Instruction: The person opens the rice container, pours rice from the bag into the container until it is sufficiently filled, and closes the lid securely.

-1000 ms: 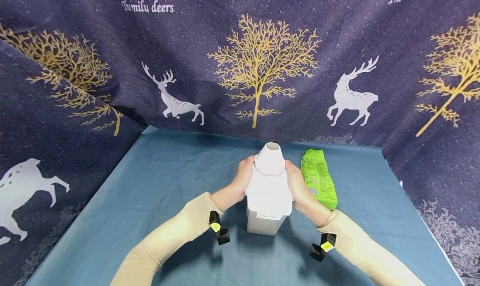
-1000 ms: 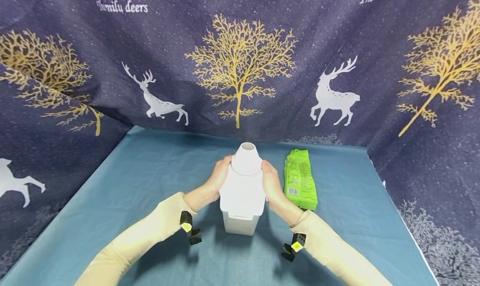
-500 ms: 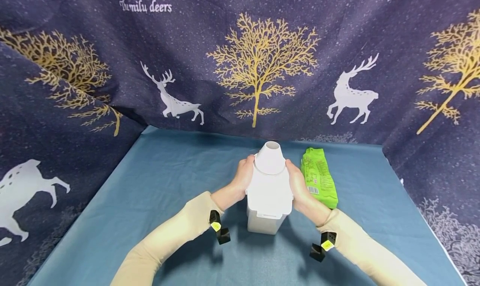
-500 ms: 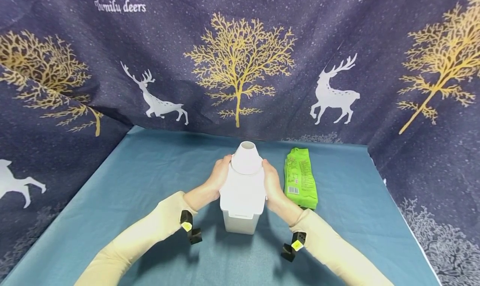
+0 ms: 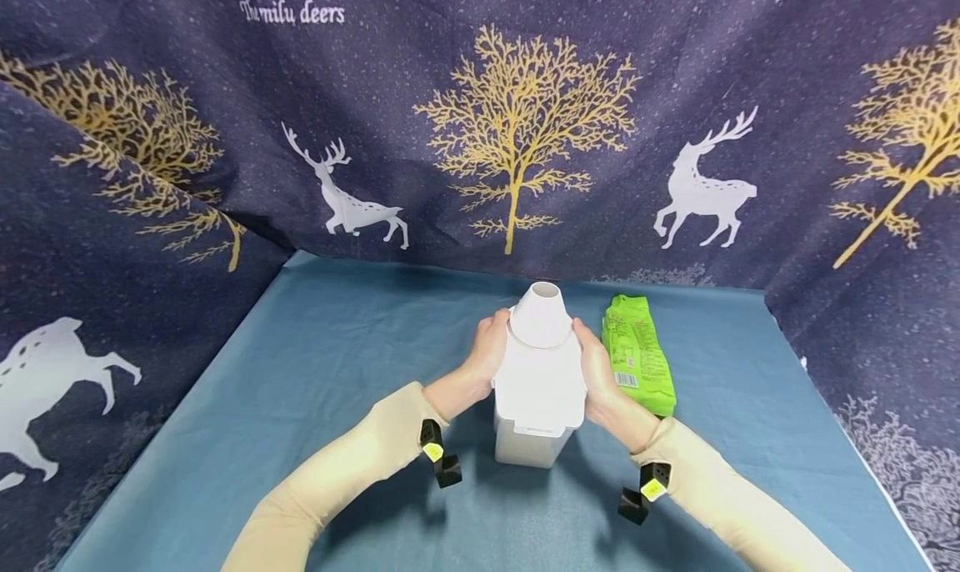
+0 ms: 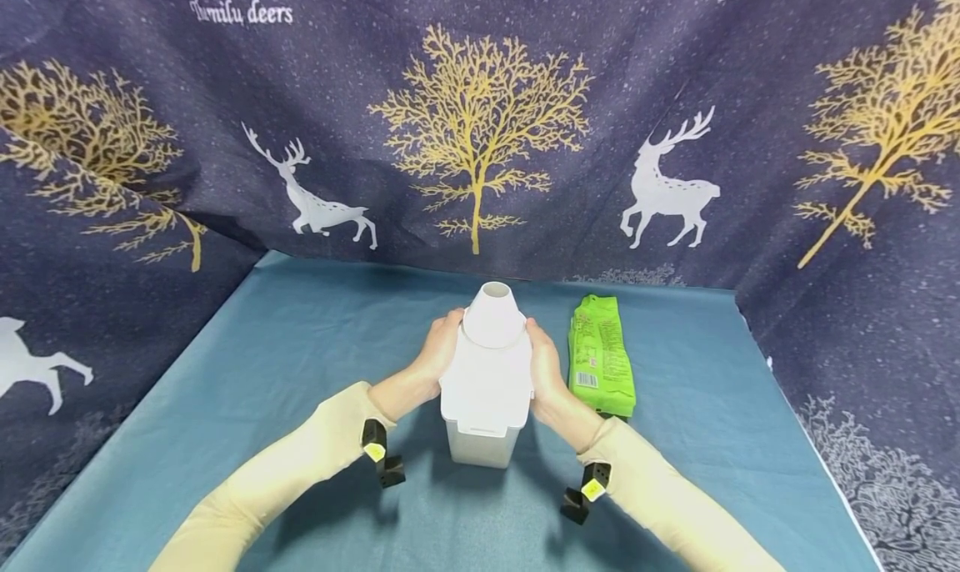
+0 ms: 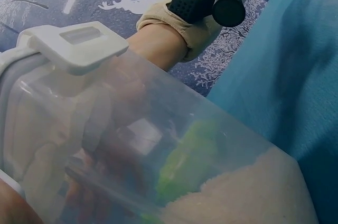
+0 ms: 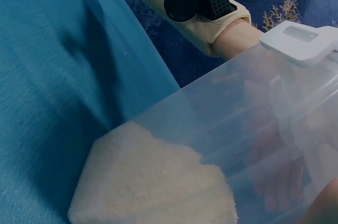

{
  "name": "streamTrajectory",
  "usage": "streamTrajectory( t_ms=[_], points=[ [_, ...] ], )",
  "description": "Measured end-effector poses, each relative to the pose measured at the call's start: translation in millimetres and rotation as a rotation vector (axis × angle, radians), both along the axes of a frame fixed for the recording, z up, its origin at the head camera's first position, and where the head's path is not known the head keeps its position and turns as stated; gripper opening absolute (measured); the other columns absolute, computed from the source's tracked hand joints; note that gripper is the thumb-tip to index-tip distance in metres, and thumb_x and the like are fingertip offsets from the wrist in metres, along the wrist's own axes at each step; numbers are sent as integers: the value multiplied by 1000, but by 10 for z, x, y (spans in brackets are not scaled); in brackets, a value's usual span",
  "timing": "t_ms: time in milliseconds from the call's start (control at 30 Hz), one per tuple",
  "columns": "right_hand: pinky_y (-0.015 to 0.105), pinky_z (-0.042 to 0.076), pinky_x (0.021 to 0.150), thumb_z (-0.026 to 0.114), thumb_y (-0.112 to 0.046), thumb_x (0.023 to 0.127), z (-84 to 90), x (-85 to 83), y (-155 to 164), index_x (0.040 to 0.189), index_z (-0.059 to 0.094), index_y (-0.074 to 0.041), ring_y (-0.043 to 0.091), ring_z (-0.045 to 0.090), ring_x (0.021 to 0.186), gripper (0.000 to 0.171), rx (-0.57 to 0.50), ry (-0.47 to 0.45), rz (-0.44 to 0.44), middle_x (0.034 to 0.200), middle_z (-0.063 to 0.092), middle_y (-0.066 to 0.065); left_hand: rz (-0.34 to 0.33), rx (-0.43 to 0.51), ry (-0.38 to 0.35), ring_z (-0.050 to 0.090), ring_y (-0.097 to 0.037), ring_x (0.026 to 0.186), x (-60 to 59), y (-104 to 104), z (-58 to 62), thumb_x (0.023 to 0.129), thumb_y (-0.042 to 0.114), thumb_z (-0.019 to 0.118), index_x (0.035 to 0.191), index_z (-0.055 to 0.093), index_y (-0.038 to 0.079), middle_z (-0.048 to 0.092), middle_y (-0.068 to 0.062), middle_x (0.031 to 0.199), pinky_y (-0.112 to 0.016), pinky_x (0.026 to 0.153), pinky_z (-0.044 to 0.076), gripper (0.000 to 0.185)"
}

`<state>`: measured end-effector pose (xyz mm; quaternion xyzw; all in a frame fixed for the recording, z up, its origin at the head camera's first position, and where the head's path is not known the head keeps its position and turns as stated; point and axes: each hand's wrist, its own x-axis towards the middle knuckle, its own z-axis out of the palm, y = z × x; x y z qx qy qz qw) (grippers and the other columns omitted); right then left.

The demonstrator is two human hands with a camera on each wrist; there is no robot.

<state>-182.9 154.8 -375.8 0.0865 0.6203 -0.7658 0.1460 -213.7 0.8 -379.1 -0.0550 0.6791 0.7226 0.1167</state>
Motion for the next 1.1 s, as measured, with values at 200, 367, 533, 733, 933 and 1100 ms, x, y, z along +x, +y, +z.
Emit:
streamTrajectory(
  t_ms=[200,367,533,733,933,1100],
  points=[
    [21,48,57,25,-50,103,-14,-1,-5,99,56,-24,5,58,61,41,-50,-13,-3,75,64,-10,-9,-2,-9,53,-13,62,-1,-3,6,101,31,29,79,55,14,55,0,72,-25,58,45,38],
    [20,48,58,25,-50,102,-11,-2,-22,97,58,-24,4,60,63,43,-95,-31,-7,78,65,-10,-22,-5,-20,52,-12,62,66,-19,110,102,29,28,79,54,14,54,1,71,-24,58,45,38],
    [20,47,58,25,-49,103,-5,-5,-38,97,59,-24,4,60,63,43,-102,-32,-14,78,66,-10,-29,-4,-35,52,-12,62,111,-34,200,103,27,28,79,53,14,54,1,71,-24,58,45,37],
    [20,48,58,27,-47,103,-18,-10,-31,95,58,-24,4,60,62,40,-101,-18,-25,77,66,-10,-24,2,-8,52,-13,64,-13,-17,-12,102,31,30,81,56,16,55,1,73,-26,59,45,37],
    [19,48,58,26,-47,103,-37,-26,-22,95,58,-25,3,60,63,40,-90,1,-8,76,65,-11,-30,-37,39,51,-14,62,-17,-38,-8,102,30,29,80,57,13,54,0,71,-26,59,44,39],
    [20,47,58,26,-47,102,-41,-30,-10,96,57,-24,3,59,61,39,-35,2,3,75,64,-11,-39,-124,71,55,-16,68,-21,-78,4,102,31,28,94,64,8,59,-4,79,-28,65,46,44]
  ],
)
